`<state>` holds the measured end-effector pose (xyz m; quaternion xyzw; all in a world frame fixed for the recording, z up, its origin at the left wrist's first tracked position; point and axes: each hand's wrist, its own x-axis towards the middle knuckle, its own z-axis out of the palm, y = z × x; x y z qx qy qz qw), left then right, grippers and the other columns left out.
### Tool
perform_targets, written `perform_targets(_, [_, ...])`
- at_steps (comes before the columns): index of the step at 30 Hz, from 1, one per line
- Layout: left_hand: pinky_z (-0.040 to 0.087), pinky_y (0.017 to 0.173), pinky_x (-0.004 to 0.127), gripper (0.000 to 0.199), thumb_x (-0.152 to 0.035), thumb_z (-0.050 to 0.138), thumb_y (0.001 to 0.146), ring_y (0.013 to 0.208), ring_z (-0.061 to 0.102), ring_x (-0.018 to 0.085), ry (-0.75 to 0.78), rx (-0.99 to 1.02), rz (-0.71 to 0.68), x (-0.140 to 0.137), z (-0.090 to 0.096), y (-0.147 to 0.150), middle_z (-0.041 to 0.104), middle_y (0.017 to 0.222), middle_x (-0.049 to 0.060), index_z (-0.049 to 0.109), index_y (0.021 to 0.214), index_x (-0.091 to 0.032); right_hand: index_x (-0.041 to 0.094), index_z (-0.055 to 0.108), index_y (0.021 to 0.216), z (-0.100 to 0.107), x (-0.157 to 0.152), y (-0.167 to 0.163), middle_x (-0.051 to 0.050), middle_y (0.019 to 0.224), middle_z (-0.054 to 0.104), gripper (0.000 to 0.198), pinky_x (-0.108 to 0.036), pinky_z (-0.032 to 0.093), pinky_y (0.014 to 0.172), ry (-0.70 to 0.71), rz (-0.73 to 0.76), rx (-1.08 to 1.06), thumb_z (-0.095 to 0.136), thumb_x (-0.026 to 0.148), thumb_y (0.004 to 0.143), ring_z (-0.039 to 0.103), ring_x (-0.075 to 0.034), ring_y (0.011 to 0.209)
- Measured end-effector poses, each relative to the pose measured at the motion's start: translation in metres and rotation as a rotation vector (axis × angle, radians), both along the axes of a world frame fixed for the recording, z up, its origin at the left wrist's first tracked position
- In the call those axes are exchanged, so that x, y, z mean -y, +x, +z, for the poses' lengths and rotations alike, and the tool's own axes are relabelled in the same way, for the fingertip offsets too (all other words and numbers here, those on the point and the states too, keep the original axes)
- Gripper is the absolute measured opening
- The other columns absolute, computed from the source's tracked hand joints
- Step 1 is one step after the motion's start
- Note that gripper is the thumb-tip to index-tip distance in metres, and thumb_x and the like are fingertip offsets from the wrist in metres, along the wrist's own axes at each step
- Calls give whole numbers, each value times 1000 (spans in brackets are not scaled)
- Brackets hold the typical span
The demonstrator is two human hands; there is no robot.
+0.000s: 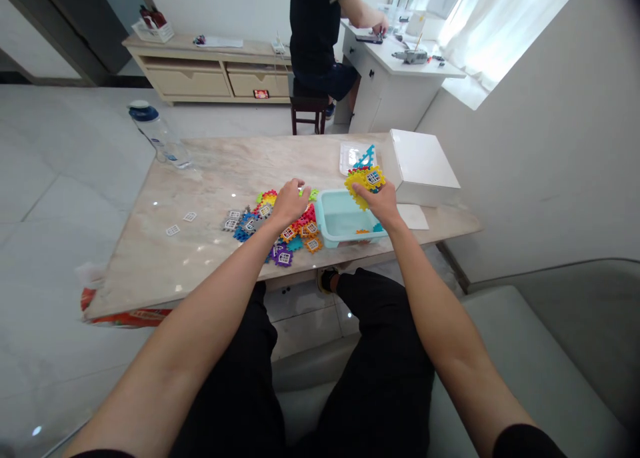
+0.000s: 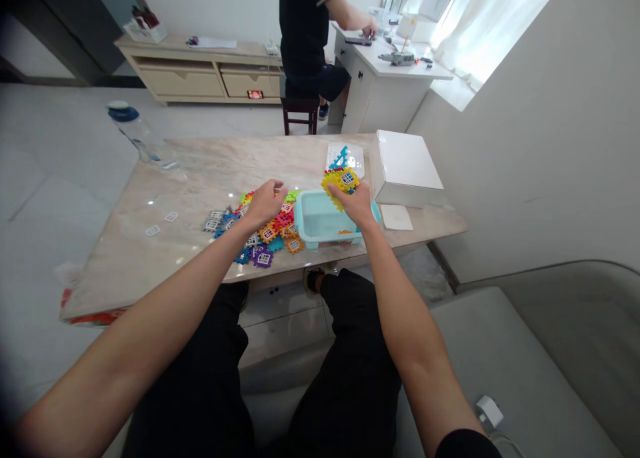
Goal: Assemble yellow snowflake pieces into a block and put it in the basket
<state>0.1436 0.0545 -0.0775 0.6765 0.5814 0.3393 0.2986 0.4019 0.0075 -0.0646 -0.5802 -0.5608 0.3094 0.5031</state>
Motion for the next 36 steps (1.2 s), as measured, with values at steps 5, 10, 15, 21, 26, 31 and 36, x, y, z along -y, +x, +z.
perform_targets(5, [46, 117, 43, 32, -31, 54, 104, 126, 62, 29, 250, -13, 6, 5, 20, -40, 65, 139, 16, 64, 131, -18, 15, 72, 128, 18, -13, -55, -15, 120, 79, 64, -41, 64, 98, 56, 12, -9, 77, 63, 87, 74, -29, 117])
perform_targets(10, [46, 115, 40, 33, -28, 51, 105, 126, 61, 27, 295, -39, 50, 14, 18, -92, 63, 139, 16, 61, 134, -18, 13, 72, 124, 15, -25, -112, -16, 125, 77, 54, -38, 65, 97, -44, 146, -82, 80, 51, 88, 75, -27, 115])
perform_targets(15, [46, 118, 44, 34, -26, 54, 101, 126, 63, 28, 216, -116, 58, 27, -5, -146, 64, 138, 17, 61, 134, -18, 11, 71, 124, -1, -37, -152, -17, 127, 77, 44, -36, 66, 90, -266, 217, -45, 78, 39, 91, 76, -27, 110])
perform_targets(21, [52, 111, 44, 34, -27, 64, 93, 118, 68, 30, 36, -131, 63, 42, -33, -192, 70, 129, 17, 65, 126, -19, 13, 73, 118, -15, -46, -175, -16, 102, 79, 49, -39, 66, 75, -504, 219, 303, 87, 46, 85, 75, -30, 91])
perform_targets(26, [53, 108, 42, 32, -26, 65, 92, 112, 69, 28, -7, -128, 42, 44, -42, -205, 72, 122, 16, 66, 123, -17, 12, 71, 113, -24, -49, -187, -14, 91, 76, 54, -34, 62, 66, -575, 243, 411, 89, 53, 82, 71, -24, 77])
perform_targets(31, [56, 103, 40, 34, -26, 62, 95, 110, 70, 27, 13, -74, 2, 43, -40, -203, 72, 125, 16, 67, 127, -17, 14, 71, 103, -35, -56, -190, -10, 78, 73, 47, -29, 57, 57, -546, 305, 414, 88, 53, 82, 67, -22, 70])
perform_targets(36, [56, 103, 41, 30, -24, 58, 97, 109, 72, 26, 17, -78, -13, 43, -37, -200, 73, 126, 17, 70, 123, -16, 13, 71, 104, -39, -61, -193, -11, 82, 74, 35, -28, 56, 59, -635, 238, 398, 79, 44, 90, 68, -21, 70])
